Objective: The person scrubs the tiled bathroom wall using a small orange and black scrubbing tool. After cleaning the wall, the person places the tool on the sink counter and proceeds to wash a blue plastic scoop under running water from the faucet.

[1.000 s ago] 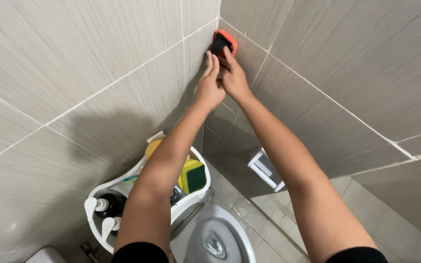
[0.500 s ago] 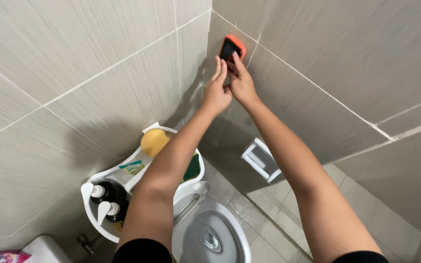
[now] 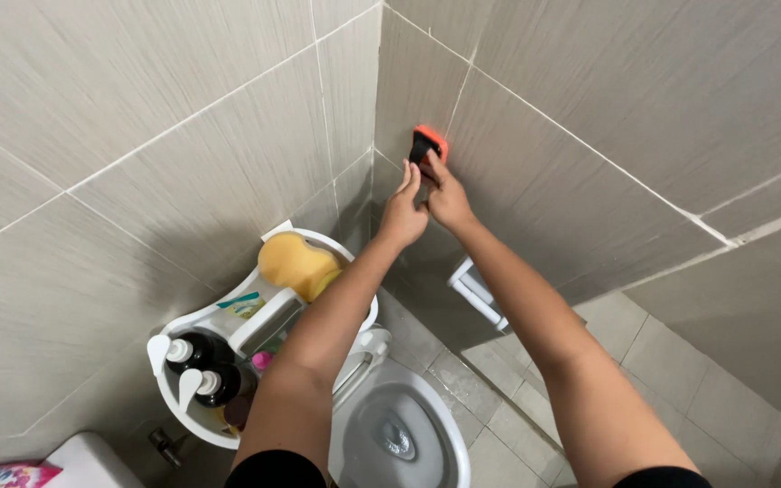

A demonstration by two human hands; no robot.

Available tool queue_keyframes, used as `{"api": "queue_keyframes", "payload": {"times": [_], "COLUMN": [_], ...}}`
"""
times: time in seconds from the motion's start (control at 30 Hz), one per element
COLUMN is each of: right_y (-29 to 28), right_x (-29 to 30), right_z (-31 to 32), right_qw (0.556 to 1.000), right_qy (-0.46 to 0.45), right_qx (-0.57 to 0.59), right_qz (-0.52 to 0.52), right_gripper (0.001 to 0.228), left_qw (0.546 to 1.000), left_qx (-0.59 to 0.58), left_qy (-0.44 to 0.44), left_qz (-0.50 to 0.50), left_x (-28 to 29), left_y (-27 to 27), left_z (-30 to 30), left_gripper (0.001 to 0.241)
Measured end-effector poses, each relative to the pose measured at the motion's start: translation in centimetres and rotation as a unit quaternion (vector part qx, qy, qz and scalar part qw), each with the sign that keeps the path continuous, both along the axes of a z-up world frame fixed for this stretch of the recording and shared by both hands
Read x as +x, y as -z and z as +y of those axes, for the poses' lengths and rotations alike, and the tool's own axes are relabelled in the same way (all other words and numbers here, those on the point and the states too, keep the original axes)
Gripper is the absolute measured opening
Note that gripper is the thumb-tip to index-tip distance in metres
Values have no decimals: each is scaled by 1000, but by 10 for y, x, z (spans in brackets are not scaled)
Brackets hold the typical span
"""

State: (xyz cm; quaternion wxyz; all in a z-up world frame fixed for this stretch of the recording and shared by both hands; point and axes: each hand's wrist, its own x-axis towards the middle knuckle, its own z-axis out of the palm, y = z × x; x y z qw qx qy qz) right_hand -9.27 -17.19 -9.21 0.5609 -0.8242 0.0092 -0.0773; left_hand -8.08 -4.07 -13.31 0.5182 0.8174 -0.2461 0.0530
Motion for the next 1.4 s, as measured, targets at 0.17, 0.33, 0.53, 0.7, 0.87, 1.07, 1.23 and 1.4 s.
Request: {"api": "queue_keyframes", "payload": {"times": [0.17, 0.33, 0.53, 0.7, 0.87, 1.07, 1.23, 1.4], "right_y": [2, 13, -11, -47, -73, -75, -30, -32], "right_x": [5, 26, 45, 44, 16, -32, -68, -129], "right_z": [16, 29, 41, 43, 44, 28, -20, -33], "right_qw": [999, 997, 995, 993, 986, 985, 987, 979], "right_qy": [-5, 0, 16, 53, 90, 116, 119, 139], "right_qx": [27, 37, 7, 98, 138, 125, 104, 146], "right_qz": [47, 74, 95, 33, 21, 26, 41, 39], "right_gripper": [79, 80, 76, 73, 71, 69, 67, 68], "left_qw": [990, 984, 985, 991, 990, 991, 990, 983], "left_qx": [38, 71, 49, -38, -76, -31, 20, -113], "left_qy": [21, 27, 27, 33, 48, 59, 48, 31], "left_qz": [137, 159, 164, 127, 105, 118, 128, 141], "left_x": [6, 35, 50, 13, 11, -21, -70, -111], "left_y": [-8, 16, -12, -96, -86, -70, -47, 6], "left_z": [15, 24, 39, 53, 37, 14, -27, -75], "left_gripper": [85, 88, 83, 74, 74, 73, 72, 78]}}
